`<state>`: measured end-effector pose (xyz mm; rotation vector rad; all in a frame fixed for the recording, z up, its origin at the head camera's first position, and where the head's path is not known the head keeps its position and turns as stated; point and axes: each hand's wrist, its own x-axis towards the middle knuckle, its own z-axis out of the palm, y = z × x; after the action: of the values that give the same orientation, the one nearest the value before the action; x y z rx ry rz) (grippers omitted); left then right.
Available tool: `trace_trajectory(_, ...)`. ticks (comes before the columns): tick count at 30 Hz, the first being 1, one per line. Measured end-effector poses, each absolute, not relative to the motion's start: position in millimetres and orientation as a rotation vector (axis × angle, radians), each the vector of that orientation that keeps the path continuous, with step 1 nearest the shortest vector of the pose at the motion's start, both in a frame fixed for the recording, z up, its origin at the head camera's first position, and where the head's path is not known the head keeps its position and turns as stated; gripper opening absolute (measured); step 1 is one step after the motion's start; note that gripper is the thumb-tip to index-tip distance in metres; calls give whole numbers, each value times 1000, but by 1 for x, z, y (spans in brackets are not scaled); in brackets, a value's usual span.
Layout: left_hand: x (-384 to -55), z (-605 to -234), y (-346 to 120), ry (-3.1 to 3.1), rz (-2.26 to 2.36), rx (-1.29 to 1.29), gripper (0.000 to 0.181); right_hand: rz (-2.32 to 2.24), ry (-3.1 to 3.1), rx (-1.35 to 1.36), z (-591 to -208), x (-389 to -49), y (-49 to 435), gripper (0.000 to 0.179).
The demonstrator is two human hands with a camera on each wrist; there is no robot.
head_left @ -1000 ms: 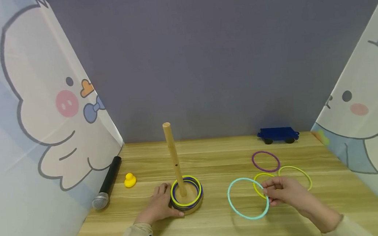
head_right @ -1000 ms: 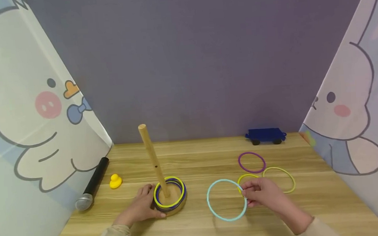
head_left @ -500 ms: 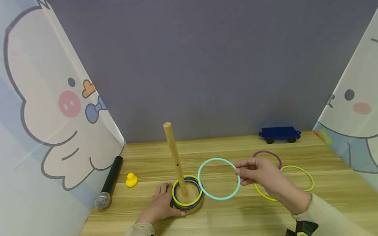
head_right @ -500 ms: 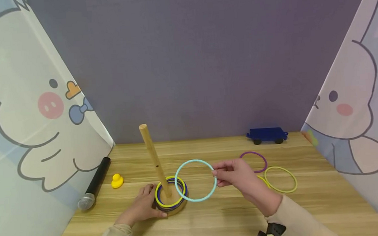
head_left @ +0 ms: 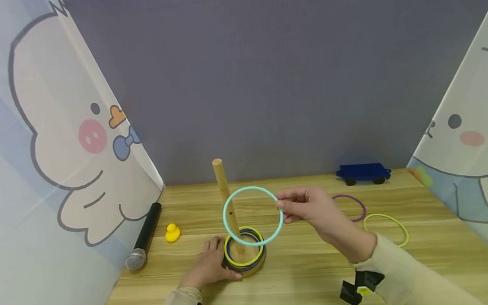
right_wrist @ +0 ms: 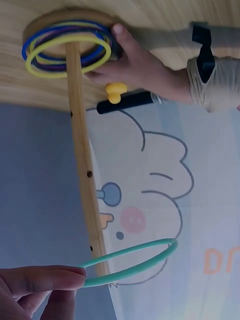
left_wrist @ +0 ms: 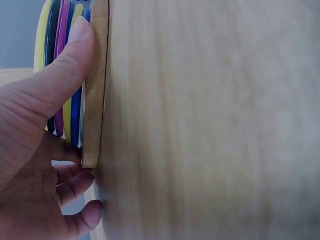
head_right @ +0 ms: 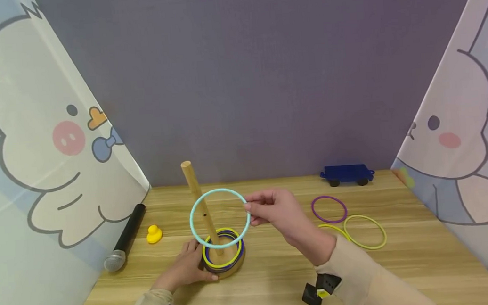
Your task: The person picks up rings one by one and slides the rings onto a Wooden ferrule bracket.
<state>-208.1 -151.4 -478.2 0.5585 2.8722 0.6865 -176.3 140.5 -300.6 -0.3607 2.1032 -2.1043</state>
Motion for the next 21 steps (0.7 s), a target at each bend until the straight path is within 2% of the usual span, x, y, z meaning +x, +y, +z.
trace_trajectory(13, -208, -478, -151, 2873, 700, 564, 119, -2300, 2051, -450, -269, -184, 109, 27)
trace_trajectory(21, -208, -479, -151, 2881, 699, 559, 117, -2506, 1957, -409, -268, -194, 87, 25)
